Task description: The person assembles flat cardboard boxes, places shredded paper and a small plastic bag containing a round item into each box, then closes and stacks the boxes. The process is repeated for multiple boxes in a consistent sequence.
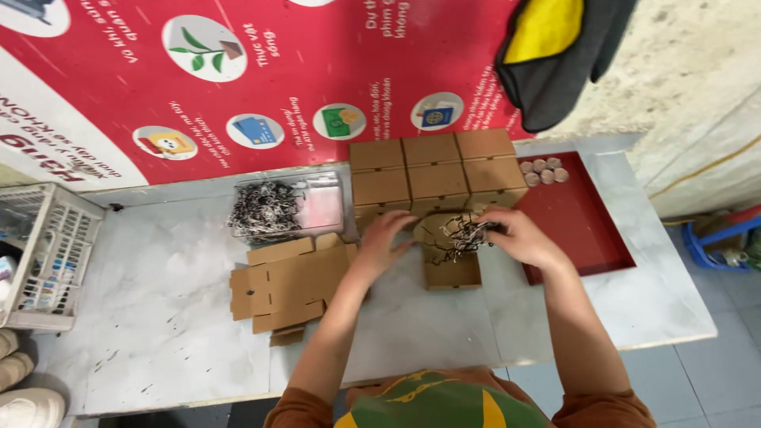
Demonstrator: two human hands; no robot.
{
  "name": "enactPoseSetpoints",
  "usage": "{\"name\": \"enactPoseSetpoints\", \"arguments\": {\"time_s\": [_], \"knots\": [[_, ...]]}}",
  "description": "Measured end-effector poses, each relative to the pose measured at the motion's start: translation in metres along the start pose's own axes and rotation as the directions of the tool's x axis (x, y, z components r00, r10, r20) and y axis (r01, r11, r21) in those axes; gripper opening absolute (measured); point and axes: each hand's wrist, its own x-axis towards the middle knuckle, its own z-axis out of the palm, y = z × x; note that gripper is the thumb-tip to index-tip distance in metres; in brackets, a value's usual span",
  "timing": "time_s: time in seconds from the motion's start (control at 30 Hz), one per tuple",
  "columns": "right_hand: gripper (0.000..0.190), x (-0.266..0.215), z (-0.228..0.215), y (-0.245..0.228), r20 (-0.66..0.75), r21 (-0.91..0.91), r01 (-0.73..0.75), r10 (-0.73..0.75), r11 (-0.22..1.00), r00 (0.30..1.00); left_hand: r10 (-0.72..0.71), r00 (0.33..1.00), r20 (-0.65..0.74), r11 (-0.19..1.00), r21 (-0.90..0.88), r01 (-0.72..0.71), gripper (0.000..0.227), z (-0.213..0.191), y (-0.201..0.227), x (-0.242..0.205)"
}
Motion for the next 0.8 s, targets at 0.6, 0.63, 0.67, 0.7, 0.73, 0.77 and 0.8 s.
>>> {"name": "enactPoseSetpoints", "arguments": {"time_s": [0.6, 0.63, 0.67, 0.7, 0.73, 0.77, 0.8], "knots": [[0.033, -0.026, 0.073, 0.104, -0.027, -0.110, -0.177, 0.175, 0.978, 0.984, -0.275, 0.949, 0.156, 0.951, -0.100, 0.292, 0.027, 0.155, -0.036, -0.025], [0.033, -0.028, 0.075, 0.104, -0.028, -0.109, -0.179, 0.177, 0.978, 0.984, -0.275, 0.948, 0.158, 0.951, -0.100, 0.292, 0.027, 0.148, -0.029, -0.024], [0.038, -0.030, 0.076, 0.103, -0.033, -0.208, -0.157, 0.153, 0.966, 0.988, -0.308, 0.929, 0.206, 0.946, -0.039, 0.323, 0.032, 0.142, -0.023, -0.023], [0.043, -0.029, 0.076, 0.102, -0.037, -0.306, -0.131, 0.125, 0.943, 0.991, -0.341, 0.907, 0.248, 0.938, 0.025, 0.346, 0.037, 0.134, -0.018, -0.019], [0.043, -0.028, 0.079, 0.109, -0.039, -0.307, -0.130, 0.123, 0.943, 0.992, -0.339, 0.908, 0.247, 0.939, 0.025, 0.344, 0.037, 0.129, -0.012, -0.018], [0.042, -0.027, 0.082, 0.116, -0.042, -0.354, -0.121, 0.113, 0.927, 0.993, -0.333, 0.911, 0.243, 0.943, 0.100, 0.318, 0.039, 0.123, -0.005, -0.016], [0.041, -0.027, 0.085, 0.123, -0.045, -0.400, -0.113, 0.103, 0.909, 0.994, -0.326, 0.915, 0.239, 0.941, 0.174, 0.290, 0.042, 0.118, 0.001, -0.015]]}}
